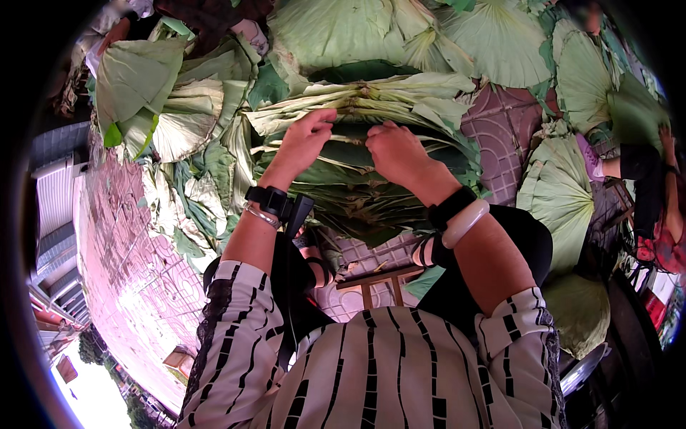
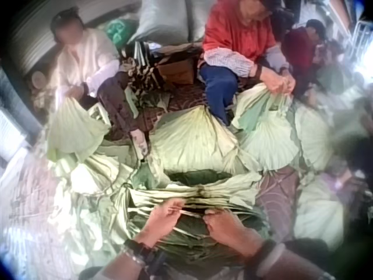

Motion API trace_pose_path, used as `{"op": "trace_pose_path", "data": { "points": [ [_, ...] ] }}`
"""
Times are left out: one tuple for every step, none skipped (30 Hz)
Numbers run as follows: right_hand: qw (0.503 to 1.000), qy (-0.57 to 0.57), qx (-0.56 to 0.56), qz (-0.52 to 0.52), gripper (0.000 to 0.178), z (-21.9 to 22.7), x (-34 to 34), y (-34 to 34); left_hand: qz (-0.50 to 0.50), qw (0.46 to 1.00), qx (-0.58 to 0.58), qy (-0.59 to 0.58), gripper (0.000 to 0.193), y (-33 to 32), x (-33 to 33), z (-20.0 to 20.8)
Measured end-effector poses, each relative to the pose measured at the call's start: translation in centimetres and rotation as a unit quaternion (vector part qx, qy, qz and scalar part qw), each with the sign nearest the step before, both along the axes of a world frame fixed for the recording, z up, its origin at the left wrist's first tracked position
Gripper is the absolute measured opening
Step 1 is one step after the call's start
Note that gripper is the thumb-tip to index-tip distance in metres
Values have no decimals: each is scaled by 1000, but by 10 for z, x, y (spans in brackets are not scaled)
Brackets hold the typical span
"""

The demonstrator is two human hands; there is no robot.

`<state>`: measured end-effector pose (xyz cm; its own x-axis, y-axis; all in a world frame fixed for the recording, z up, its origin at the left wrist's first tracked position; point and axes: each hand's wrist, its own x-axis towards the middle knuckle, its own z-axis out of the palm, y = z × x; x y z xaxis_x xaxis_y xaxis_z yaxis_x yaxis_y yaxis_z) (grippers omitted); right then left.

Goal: The person picks up large green lotus leaves from a pile on the ground and stacks them neatly on their lap, aligning the stems.

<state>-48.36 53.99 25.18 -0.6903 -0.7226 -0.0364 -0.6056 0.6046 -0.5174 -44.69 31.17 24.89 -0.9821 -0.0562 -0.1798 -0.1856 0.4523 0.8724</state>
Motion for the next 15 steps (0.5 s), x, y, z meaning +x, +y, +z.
{"op": "trace_pose_path", "data": {
  "points": [
    [1000,0,3,-4,18,-1,-2,2,21,998,-16,58,32,4,-5,10],
    [999,15,-4,-34,17,-2,-3,5,46,995,-37,75,23,9,-9,20],
    [998,30,-15,-58,16,-2,-4,2,47,995,-39,75,23,6,-9,18],
    [995,59,-54,-61,8,-7,-3,0,-1,999,26,22,24,2,-10,15],
    [995,59,-55,-60,8,-9,-3,0,-50,994,91,-30,25,-1,-9,12],
    [994,62,-61,-62,7,-10,-3,-2,-90,991,43,-87,30,0,-7,8],
    [994,65,-66,-64,6,-9,-2,-4,-87,991,43,-87,30,1,-1,-1],
    [994,65,-67,-61,6,-8,-1,-6,-95,993,-6,-75,35,3,5,-10],
    [994,72,-62,-63,6,-4,-1,-6,-105,991,-53,-63,39,7,8,-10],
    [993,79,-57,-64,6,0,0,-6,-101,988,-73,-91,46,9,10,-8],
    [993,79,-56,-64,6,5,0,-5,-101,988,-72,-91,46,10,10,-8],
    [994,85,-44,-59,6,11,1,-6,-94,990,-73,-74,49,10,9,-5],
    [994,92,-32,-53,7,15,3,-6,-87,992,-74,-58,52,11,9,-2],
    [994,91,-32,-53,7,15,6,-6,-88,992,-74,-58,52,10,9,1],
    [996,76,-12,-35,8,16,9,-5,-72,992,-64,-77,54,12,8,6]
  ]
}}
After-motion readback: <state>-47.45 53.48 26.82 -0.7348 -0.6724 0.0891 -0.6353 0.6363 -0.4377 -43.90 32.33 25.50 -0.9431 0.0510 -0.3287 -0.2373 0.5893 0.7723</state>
